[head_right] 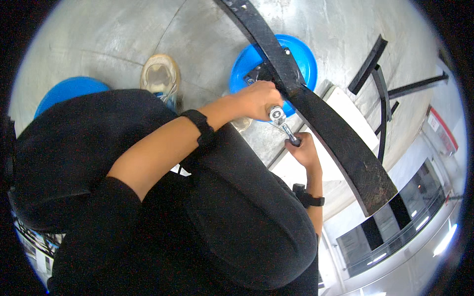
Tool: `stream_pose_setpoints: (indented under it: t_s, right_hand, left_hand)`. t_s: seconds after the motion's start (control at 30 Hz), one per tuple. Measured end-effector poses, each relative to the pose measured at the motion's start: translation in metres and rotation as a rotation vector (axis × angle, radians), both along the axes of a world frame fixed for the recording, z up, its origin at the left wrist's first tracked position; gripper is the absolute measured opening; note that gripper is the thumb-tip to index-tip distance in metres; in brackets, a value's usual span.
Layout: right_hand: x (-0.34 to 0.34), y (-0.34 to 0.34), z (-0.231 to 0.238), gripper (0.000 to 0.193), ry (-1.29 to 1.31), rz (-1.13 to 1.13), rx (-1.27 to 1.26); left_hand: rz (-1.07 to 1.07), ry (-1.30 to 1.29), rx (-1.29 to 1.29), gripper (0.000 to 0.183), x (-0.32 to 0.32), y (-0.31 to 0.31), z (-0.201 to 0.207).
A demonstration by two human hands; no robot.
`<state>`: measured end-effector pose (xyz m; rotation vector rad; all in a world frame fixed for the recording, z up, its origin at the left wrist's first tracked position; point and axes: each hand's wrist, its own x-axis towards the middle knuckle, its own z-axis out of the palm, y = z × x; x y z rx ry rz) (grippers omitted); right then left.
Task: The person assembles a table by placing a metal support over the base and tightening a bolt using a socket wrench.
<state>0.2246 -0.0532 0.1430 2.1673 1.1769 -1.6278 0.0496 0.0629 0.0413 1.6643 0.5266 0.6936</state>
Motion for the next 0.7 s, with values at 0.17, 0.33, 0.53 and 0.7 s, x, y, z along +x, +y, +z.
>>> stream_pose_setpoints:
  t_s: [0.17,0.33,0.53,0.7]
  right_hand:
    - [-0.054,-0.060,-0.004,0.023,-0.097,-0.290,0.100]
    - [-0.058,-0.067,-0.011,0.017,-0.095,-0.336,0.095]
    - [-0.005,-0.012,0.008,0.015,-0.138,-0.093,-0.018]
    - [-0.053,-0.015,0.011,0.023,-0.022,-0.438,0.080]
  left_hand:
    - [-0.193,0.116,0.008,0.010,0.003,0.002,0.003]
    - [-0.249,0.141,0.030,0.010,0.004,0.001,0.000]
    - [-0.172,0.102,-0.063,0.010,0.003,0.015,0.004]
    - [-0.272,0.086,-0.075,0.011,0.005,0.016,0.005]
